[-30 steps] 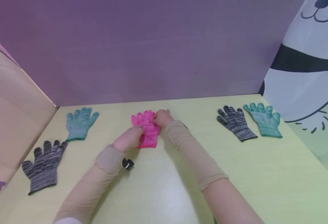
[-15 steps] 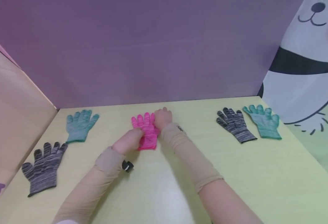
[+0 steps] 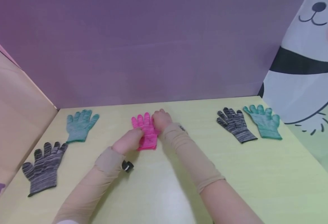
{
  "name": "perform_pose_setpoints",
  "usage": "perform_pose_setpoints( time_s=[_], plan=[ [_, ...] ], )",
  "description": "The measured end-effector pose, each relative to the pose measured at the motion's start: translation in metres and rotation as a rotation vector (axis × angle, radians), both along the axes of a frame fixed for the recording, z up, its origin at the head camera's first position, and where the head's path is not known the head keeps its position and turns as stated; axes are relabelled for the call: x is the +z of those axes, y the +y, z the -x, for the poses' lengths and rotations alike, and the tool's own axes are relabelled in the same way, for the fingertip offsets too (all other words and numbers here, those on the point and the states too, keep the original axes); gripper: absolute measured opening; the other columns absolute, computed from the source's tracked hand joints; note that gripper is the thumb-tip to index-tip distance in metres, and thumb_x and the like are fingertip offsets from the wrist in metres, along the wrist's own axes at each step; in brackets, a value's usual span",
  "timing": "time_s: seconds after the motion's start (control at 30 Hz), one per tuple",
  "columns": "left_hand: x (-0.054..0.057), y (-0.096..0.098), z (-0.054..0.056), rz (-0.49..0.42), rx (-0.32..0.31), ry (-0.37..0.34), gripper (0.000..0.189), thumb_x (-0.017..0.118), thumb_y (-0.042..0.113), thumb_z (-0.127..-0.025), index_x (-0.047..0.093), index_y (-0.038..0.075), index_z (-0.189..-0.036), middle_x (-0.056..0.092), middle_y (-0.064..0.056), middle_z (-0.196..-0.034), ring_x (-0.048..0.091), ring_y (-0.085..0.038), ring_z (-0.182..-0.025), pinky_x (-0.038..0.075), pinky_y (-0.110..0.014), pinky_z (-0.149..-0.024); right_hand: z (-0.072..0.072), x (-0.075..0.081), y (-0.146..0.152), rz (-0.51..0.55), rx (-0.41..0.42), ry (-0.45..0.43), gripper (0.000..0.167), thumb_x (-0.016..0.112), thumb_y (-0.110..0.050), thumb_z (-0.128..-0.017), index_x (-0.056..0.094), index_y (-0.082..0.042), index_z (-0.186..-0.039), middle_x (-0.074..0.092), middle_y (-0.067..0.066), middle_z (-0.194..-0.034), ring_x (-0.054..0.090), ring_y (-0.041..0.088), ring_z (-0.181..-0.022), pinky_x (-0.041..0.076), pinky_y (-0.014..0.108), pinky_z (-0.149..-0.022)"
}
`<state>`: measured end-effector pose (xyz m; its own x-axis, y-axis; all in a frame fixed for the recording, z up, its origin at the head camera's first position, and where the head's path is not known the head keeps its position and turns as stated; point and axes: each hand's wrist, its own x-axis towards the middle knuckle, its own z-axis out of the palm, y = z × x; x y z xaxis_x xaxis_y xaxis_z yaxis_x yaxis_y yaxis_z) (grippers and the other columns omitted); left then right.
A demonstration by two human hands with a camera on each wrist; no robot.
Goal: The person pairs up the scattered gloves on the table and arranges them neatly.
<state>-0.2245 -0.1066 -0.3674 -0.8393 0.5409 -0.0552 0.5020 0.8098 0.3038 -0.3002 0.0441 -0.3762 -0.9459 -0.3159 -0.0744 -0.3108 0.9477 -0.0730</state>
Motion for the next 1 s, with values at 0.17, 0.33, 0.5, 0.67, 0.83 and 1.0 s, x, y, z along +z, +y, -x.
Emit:
perform_pose_setpoints(
  time_s=[0.17, 0.33, 0.5, 0.67, 0.83, 1.0],
  plan=[
    [0.003, 0.002, 0.000, -0.004, 0.006, -0.015, 0.021, 0.056, -0.016, -0.073, 0.059, 0.002, -0.083, 0.055, -0.007, -0.074, 0.048, -0.018, -0.068, 0.047, -0.029, -0.066, 0.004, 0.000, 0.008, 0.100, 0.026, -0.057, 0.022, 0.051, -0.016, -0.095, 0.068, -0.012, -0.109, 0.065, 0.007, -0.109, 0.055, 0.023, -0.109, 0.046, 0.037, -0.097],
    [0.002, 0.001, 0.000, -0.024, 0.027, -0.028, 0.022, 0.057, -0.014, -0.076, 0.062, 0.002, -0.089, 0.059, -0.008, -0.079, 0.051, -0.019, -0.073, 0.050, -0.032, -0.073, 0.007, 0.001, 0.023, 0.210, -0.022, -0.084, 0.033, 0.052, -0.022, -0.095, 0.060, -0.013, -0.126, 0.062, 0.007, -0.124, 0.050, 0.026, -0.122, 0.039, 0.038, -0.107],
    [0.000, 0.000, 0.003, -0.029, 0.029, -0.034, 0.021, 0.059, -0.012, -0.077, 0.063, 0.001, -0.092, 0.061, -0.008, -0.082, 0.054, -0.020, -0.075, 0.052, -0.033, -0.077, 0.003, 0.009, 0.039, 0.266, -0.126, -0.146, 0.040, 0.054, -0.022, -0.093, 0.055, -0.007, -0.130, 0.057, 0.010, -0.131, 0.045, 0.030, -0.127, 0.037, 0.041, -0.108],
    [0.002, 0.002, 0.006, -0.027, 0.022, -0.026, 0.018, 0.059, -0.011, -0.079, 0.063, 0.001, -0.091, 0.061, -0.010, -0.082, 0.053, -0.019, -0.074, 0.051, -0.032, -0.075, -0.002, 0.017, 0.045, 0.352, -0.154, -0.236, 0.031, 0.059, -0.022, -0.092, 0.063, -0.001, -0.115, 0.064, 0.013, -0.118, 0.056, 0.029, -0.115, 0.042, 0.038, -0.102],
    [0.001, 0.000, 0.005, -0.045, 0.034, -0.045, 0.018, 0.060, -0.011, -0.079, 0.063, 0.001, -0.093, 0.061, -0.009, -0.084, 0.054, -0.020, -0.076, 0.052, -0.033, -0.077, -0.005, 0.017, 0.041, 0.470, -0.160, -0.293, 0.024, 0.061, -0.016, -0.090, 0.065, 0.001, -0.106, 0.066, 0.015, -0.110, 0.058, 0.028, -0.108, 0.045, 0.037, -0.099],
    [0.000, -0.001, 0.003, -0.033, 0.031, -0.042, 0.017, 0.060, -0.010, -0.079, 0.062, 0.002, -0.091, 0.060, -0.010, -0.082, 0.052, -0.019, -0.074, 0.051, -0.032, -0.075, -0.004, 0.013, 0.036, 0.436, -0.165, -0.288, 0.021, 0.061, -0.016, -0.090, 0.067, 0.001, -0.101, 0.068, 0.014, -0.104, 0.060, 0.026, -0.100, 0.047, 0.035, -0.095]
  ],
)
